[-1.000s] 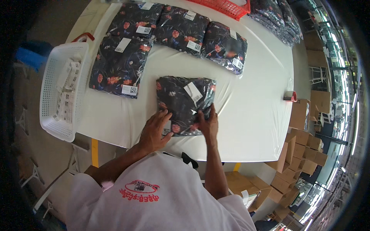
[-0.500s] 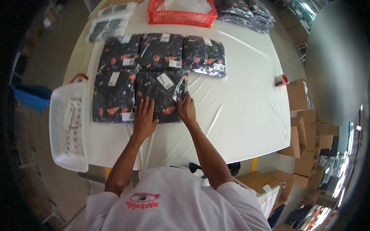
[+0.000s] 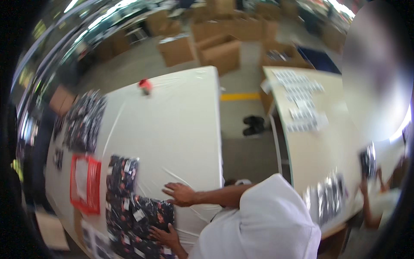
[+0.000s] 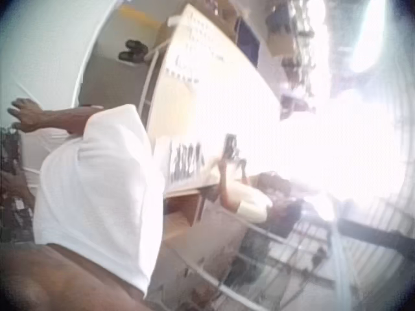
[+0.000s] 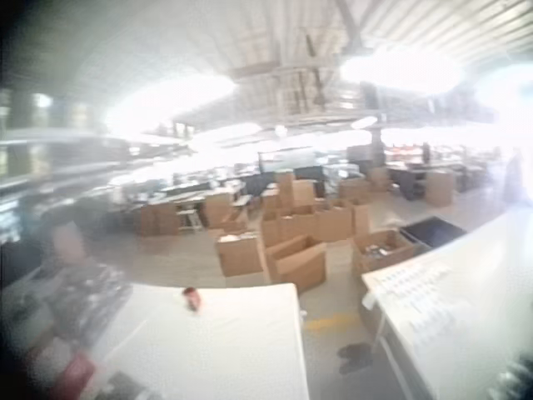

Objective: The person applies printed labels to plastic-wrapped clothing packages on a table, then stacks the labeled packages. The person handles labels and packages by hand, placing labels on the plastic and arranging the finished packages into piles.

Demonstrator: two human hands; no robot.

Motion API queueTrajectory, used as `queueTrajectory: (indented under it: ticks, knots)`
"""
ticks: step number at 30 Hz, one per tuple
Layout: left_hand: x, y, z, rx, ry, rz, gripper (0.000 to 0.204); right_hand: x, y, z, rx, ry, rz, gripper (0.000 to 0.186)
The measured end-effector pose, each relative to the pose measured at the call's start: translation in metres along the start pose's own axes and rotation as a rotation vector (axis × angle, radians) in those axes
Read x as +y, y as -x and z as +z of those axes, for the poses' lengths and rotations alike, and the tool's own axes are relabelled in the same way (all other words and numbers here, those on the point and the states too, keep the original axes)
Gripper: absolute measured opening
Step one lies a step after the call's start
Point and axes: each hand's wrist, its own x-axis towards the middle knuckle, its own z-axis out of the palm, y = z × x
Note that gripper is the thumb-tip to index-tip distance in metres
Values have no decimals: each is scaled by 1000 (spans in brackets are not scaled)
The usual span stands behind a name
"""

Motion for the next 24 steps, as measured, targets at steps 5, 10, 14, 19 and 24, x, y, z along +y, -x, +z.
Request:
queueTrajectory:
  ticks: [5, 10, 14, 19, 24]
  knots:
    - [67, -18, -2, 248, 15, 303, 88, 93, 104, -109, 187, -130, 369, 34]
    - [161, -7, 36, 290, 223, 560, 74, 175, 214, -166, 447, -131, 757, 30]
    - [291, 34, 44, 60, 293, 630, 76, 223, 270, -207, 813, 52, 961, 26]
    - [485, 41, 3, -60, 591, 1242, 68, 261, 349, -255, 944, 295, 1226, 19]
    - [656, 29, -25, -308, 762, 1345, 66, 239, 359, -254, 1042, 129, 1273, 10]
